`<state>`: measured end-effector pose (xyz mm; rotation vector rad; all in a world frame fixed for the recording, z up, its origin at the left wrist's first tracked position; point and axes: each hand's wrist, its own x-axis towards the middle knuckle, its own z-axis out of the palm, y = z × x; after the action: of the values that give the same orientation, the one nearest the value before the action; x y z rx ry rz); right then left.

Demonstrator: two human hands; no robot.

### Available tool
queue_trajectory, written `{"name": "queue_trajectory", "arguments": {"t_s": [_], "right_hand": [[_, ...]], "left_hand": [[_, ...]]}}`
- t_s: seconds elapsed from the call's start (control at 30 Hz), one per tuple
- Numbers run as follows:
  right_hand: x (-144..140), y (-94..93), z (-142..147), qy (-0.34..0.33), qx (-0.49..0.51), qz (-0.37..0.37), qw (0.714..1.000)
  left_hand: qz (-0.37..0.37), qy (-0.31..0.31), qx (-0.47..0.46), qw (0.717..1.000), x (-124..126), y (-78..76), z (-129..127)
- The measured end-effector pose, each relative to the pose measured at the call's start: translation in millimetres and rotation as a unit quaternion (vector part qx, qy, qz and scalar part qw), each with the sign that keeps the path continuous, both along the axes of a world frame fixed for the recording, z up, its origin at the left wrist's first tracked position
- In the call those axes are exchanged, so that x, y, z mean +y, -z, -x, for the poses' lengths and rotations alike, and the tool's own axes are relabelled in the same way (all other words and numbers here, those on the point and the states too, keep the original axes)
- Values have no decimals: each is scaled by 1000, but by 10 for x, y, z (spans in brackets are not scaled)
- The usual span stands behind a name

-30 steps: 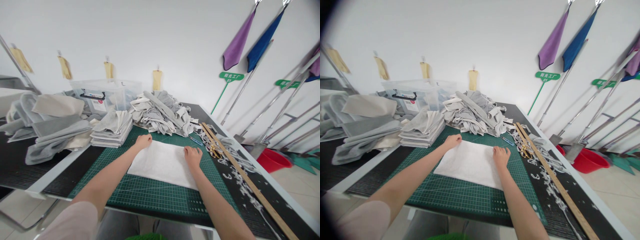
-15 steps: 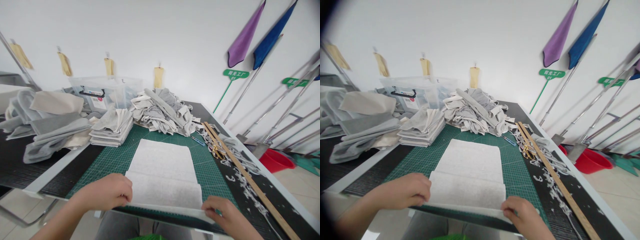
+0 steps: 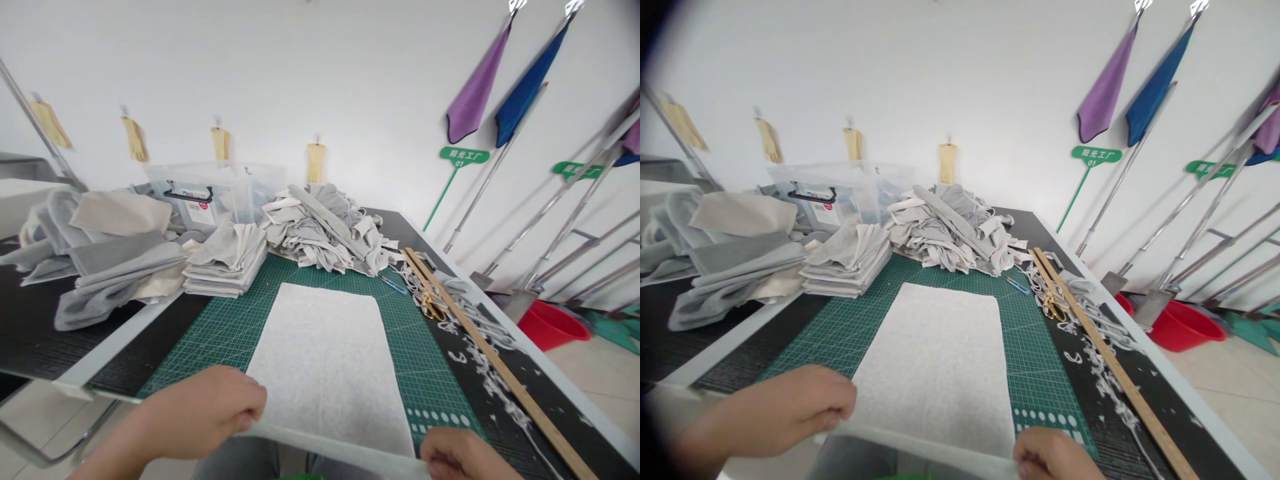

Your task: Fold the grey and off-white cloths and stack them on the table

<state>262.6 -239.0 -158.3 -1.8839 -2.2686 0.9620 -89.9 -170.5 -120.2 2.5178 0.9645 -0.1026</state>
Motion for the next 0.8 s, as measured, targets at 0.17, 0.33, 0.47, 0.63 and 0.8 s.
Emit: {"name": "queue_trajectory", "arguments": {"t_s": [0.17,0.33,0.47,0.63,0.8], "right_hand": [[272,-157,-126,82,-67,-185,977],[853,-488,-227,184,-207,-423,863],[1170,-959,-173,208,-196,-527,800],[1063,-1534,-66,232,-121,-631,730],[768,-1802,9,255,-13,-717,649]], "left_hand": [[-146,-103,8,984,333,-180,-113],[-301,-155,-37,940,984,-469,-309],[-431,-177,-54,883,1285,-857,-420],[-546,-214,-134,798,1067,-1482,-437],[-582,-207,-249,746,716,-1841,-344]]}}
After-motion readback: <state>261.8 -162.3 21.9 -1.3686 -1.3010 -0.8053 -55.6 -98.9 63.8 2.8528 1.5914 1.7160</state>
